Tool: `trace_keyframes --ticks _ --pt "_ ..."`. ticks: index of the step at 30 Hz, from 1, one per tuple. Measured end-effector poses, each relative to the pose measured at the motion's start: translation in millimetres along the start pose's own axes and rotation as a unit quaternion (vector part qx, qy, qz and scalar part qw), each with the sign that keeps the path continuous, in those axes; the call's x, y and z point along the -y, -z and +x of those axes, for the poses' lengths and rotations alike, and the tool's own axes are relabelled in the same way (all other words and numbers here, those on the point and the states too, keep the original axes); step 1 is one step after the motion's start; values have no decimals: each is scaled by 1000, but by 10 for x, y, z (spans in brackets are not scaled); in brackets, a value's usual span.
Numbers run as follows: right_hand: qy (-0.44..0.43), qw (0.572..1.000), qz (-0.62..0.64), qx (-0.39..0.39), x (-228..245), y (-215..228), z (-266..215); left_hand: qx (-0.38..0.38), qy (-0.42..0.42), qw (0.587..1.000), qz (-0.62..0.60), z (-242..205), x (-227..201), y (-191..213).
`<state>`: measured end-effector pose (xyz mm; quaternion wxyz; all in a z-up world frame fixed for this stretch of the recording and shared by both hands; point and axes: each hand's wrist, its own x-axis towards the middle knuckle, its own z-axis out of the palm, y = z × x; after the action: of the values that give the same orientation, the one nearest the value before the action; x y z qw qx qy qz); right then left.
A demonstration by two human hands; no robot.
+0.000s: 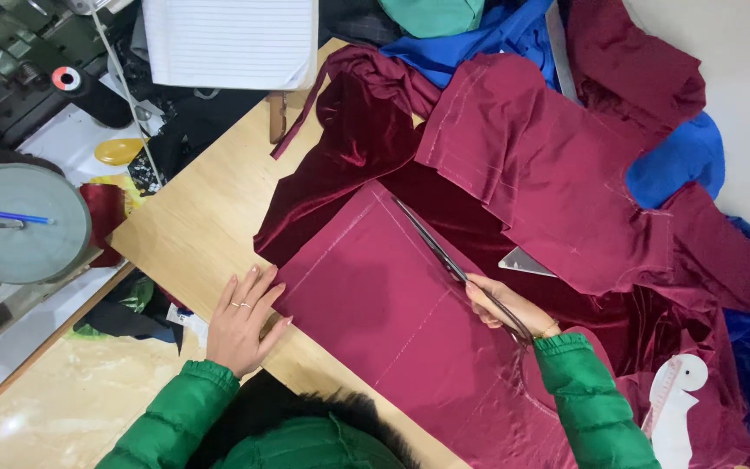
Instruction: The person cuts a piece of maroon fabric along a marked pattern using shears. After cutting, they measure the fabric with a measuring tape and mark it with chalk. The person then folds the fabric and places it on the table.
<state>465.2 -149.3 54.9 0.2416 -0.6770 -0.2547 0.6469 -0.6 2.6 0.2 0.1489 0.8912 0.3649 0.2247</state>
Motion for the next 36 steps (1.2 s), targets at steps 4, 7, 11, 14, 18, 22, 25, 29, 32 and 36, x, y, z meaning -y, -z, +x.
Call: trace_keyframes --ticks 4,7,11,14,18,22,25,29,32,36 --pt "11 999 -27 14 106 -51 189 -6 -3 1000 -10 16 1 8" --pt "15 999 -37 22 276 -127 220 -16 -3 1000 -10 8 0 8" --pt "5 1000 -31 -2 292 -140 234 -13 -3 1000 -2 156 -33 76" --pt "1 999 -36 -1 256 -130 243 -7 -10 1000 -10 426 -103 200" --pt "9 999 -43 6 186 -65 295 5 -75 997 -19 910 -101 125" --pt "-6 998 -54 10 543 -222 175 50 -113 991 46 1479 -67 -60" --pt "-2 997 -78 12 559 -255 191 71 -138 986 53 1822 -21 -249" --pt "17 997 -80 -11 797 -365 125 78 -119 987 78 2030 81 -404" --pt "27 995 -94 -17 767 -373 127 80 -112 988 65 1985 162 -516" --pt "58 994 -83 -37 772 -501 -59 107 -88 990 0 1840 230 -373"
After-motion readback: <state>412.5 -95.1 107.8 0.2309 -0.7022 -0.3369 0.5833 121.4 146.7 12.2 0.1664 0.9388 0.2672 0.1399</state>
